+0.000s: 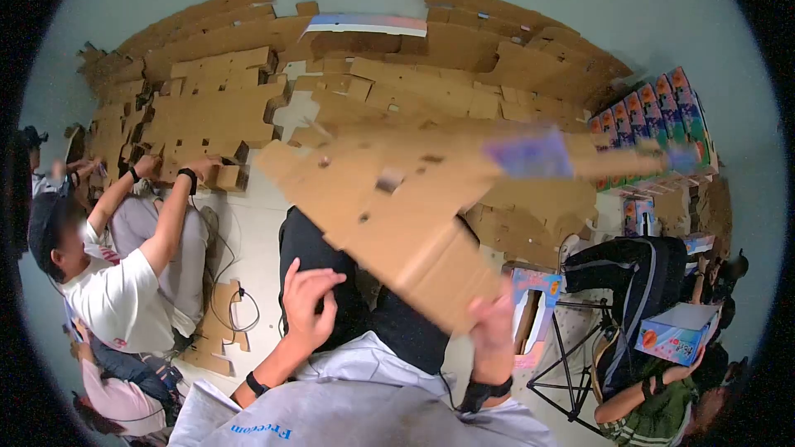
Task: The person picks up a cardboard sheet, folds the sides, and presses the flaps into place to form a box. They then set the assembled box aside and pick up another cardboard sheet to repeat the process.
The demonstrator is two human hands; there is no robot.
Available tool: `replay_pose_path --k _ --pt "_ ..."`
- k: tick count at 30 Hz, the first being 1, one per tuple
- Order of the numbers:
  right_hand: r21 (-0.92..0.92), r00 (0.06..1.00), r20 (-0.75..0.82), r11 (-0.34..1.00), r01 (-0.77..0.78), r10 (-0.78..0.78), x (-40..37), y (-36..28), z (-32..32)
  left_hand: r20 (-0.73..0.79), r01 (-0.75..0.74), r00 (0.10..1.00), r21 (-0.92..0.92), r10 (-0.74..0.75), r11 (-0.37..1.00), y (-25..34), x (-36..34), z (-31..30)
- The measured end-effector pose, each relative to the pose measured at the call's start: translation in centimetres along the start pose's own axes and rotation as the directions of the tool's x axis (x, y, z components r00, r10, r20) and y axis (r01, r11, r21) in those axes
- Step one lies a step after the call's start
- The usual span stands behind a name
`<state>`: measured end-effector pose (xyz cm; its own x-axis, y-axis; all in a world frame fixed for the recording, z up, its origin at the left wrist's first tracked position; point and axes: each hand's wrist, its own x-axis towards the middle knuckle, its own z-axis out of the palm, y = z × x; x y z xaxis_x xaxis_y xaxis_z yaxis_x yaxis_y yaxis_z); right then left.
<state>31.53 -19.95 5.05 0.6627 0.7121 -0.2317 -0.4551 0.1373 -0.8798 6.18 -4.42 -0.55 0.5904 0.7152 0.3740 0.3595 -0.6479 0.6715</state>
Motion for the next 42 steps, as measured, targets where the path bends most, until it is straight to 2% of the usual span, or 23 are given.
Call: replay_pose_path --k 1,2,3,4,5,8,9,11,12,13,15,18,20,21,24,27,30,33,36,38,40,41,42 --pt "-0.049 0.993 0.113 0.998 -0.033 0.038 -1.6 0.3 1.6 -0.092 0.075 0.992 -0.081 -0.083 0.994 0.2 0.6 0.3" --pt "-0.191 0.926 0.361 0.981 -0.038 0.106 -1.7 0.7 1.9 -0.173 0.143 0.97 -0.169 -0.172 0.975 0.3 0.8 0.4" --pt "-0.313 0.795 0.584 0.949 0.031 0.166 -1.8 1.1 2.2 -0.182 0.289 0.925 -0.226 -0.332 0.93 -1.3 -0.2 1.6" --pt "-0.277 0.683 0.721 0.953 0.126 0.119 -1.8 0.8 4.9 -0.131 0.416 0.853 -0.415 -0.506 0.809 -0.6 1.5 0.6" --pt "-0.259 0.603 0.762 0.964 -0.051 0.237 -2.3 0.5 6.7 -0.178 0.388 0.858 -0.391 -0.482 0.834 -1.2 2.5 0.3" --pt "-0.367 0.536 0.713 0.892 -0.264 0.452 -3.4 0.5 8.3 -0.348 0.316 0.847 -0.276 -0.401 0.908 -1.0 5.9 -1.2" --pt "-0.442 0.491 0.727 0.874 -0.2 0.48 -3.2 1.1 8.5 -0.402 0.3 0.837 -0.229 -0.371 0.926 -0.2 6.6 -1.9" --pt "-0.633 0.504 0.695 0.769 0.09 0.513 -3.5 2.5 9.5 -0.291 0.078 0.948 -0.185 -0.131 0.98 0.6 6.7 -4.3" --pt "-0.699 0.517 0.676 0.677 0.228 0.524 -3.7 3.5 9.9 -0.226 -0.039 0.974 -0.175 -0.002 0.984 0.4 6.5 -5.2" --pt "-0.74 0.505 0.662 0.589 0.325 0.553 -4.3 5.0 9.8 -0.173 0.031 0.98 -0.336 -0.094 0.941 -0.2 6.1 -5.3" --pt "-0.768 0.429 0.622 0.403 0.497 0.655 -5.3 6.7 11.2 -0.089 -0.04 0.996 -0.292 0.015 0.956 -1.6 6.2 -7.3" --pt "-0.708 0.281 0.69 0.54 0.455 0.667 -5.5 6.5 13.5 0.002 -0.038 0.999 -0.342 0.041 0.939 -2.8 6.2 -8.7" --pt "-0.65 0.282 0.759 0.653 0.389 0.587 -5.7 4.7 12.6 0.079 0.046 0.997 -0.471 -0.01 0.881 -4.8 5.0 -8.4" --pt "-0.62 0.315 0.784 0.697 0.36 0.534 -5.8 3.2 11.3 0.078 0.048 0.997 -0.479 -0.011 0.877 -5.4 4.5 -8.6" --pt "-0.569 0.521 0.776 0.75 0.338 0.355 -7.2 -1.5 7.3 0.103 0.065 0.995 -0.494 -0.016 0.867 -6.9 3.9 -9.5" --pt "-0.599 0.774 0.631 0.673 0.435 0.061 -9.9 -5.1 3.6 0.148 0.075 0.989 -0.468 -0.006 0.88 -7.1 4.7 -11.5" --pt "-0.758 0.889 0.39 0.463 0.459 -0.242 -11.1 -6.6 1.3 0.118 0.022 0.992 -0.465 0.037 0.885 -8.1 5.2 -11.9" --pt "-0.899 0.879 0.234 0.251 0.358 -0.416 -9.8 -6.2 -0.2 0.151 0.031 0.988 -0.466 0.045 0.884 -9.0 5.7 -12.7" --pt "-0.949 0.864 0.207 0.119 0.291 -0.459 -7.5 -5.2 -1.0 0.154 0.021 0.986 -0.47 0.059 0.882 -9.4 6.0 -13.1" --pt "-0.934 0.864 0.299 0.061 0.351 -0.405 -6.4 -5.2 -1.2 0.141 0.012 0.988 -0.474 0.062 0.88 -9.8 6.2 -13.4" --pt "-0.877 0.845 0.454 0.026 0.479 -0.282 -5.8 -5.5 -1.5 0.163 -0.08 0.971 -0.468 0.175 0.88 -11.8 5.7 -13.6" --pt "-0.805 0.799 0.57 0.062 0.59 -0.192 -5.4 -5.8 -1.8 0.175 -0.123 0.958 -0.466 0.228 0.876 -12.9 5.4 -13.7" --pt "-0.784 0.79 0.595 0.11 0.611 -0.149 -5.0 -5.7 -2.0 0.18 -0.143 0.95 -0.472 0.254 0.87 -13.1 5.5 -14.1"
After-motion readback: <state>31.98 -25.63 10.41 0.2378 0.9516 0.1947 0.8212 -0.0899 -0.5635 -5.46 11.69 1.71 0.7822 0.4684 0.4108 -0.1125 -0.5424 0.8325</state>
